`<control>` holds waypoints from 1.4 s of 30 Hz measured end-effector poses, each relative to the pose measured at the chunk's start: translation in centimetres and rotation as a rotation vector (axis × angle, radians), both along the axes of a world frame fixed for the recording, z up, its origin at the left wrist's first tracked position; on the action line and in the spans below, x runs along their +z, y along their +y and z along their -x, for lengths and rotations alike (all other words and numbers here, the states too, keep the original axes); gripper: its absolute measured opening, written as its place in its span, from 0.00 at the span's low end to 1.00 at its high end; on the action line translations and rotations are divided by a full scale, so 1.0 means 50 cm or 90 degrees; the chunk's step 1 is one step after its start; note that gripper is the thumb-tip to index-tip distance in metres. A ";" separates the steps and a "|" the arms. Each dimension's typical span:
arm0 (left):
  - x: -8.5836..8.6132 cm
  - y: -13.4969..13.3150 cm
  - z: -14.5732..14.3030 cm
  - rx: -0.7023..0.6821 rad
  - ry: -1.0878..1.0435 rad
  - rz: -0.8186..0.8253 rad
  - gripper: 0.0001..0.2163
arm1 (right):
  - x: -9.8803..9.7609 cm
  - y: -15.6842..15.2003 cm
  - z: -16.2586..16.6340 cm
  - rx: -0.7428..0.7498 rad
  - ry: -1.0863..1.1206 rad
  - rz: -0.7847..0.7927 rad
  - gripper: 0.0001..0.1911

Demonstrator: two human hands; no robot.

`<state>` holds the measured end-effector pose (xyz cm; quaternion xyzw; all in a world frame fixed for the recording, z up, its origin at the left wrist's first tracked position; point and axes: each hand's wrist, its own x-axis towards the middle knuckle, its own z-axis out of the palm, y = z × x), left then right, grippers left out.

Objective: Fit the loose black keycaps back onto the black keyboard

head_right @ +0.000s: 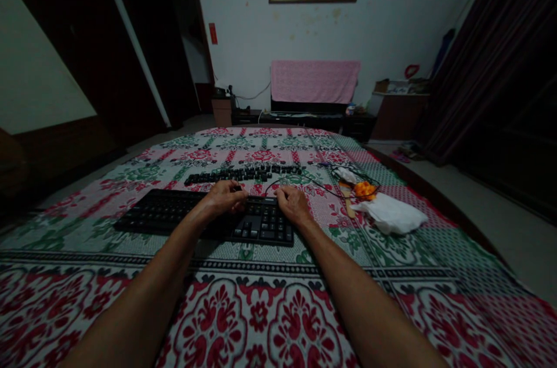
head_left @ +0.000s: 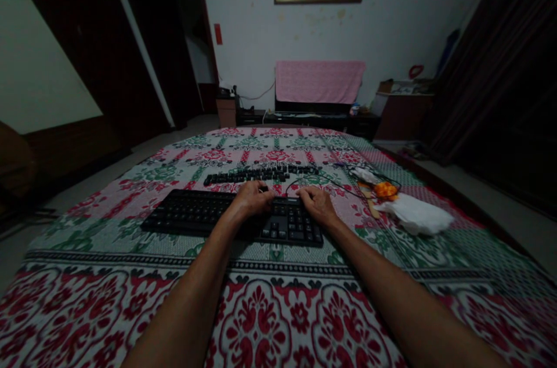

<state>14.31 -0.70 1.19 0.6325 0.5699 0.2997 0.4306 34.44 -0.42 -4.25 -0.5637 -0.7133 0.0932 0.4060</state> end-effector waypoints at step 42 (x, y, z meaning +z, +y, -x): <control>0.007 -0.039 -0.047 0.065 0.376 -0.292 0.10 | 0.065 -0.053 0.050 0.315 -0.276 0.235 0.57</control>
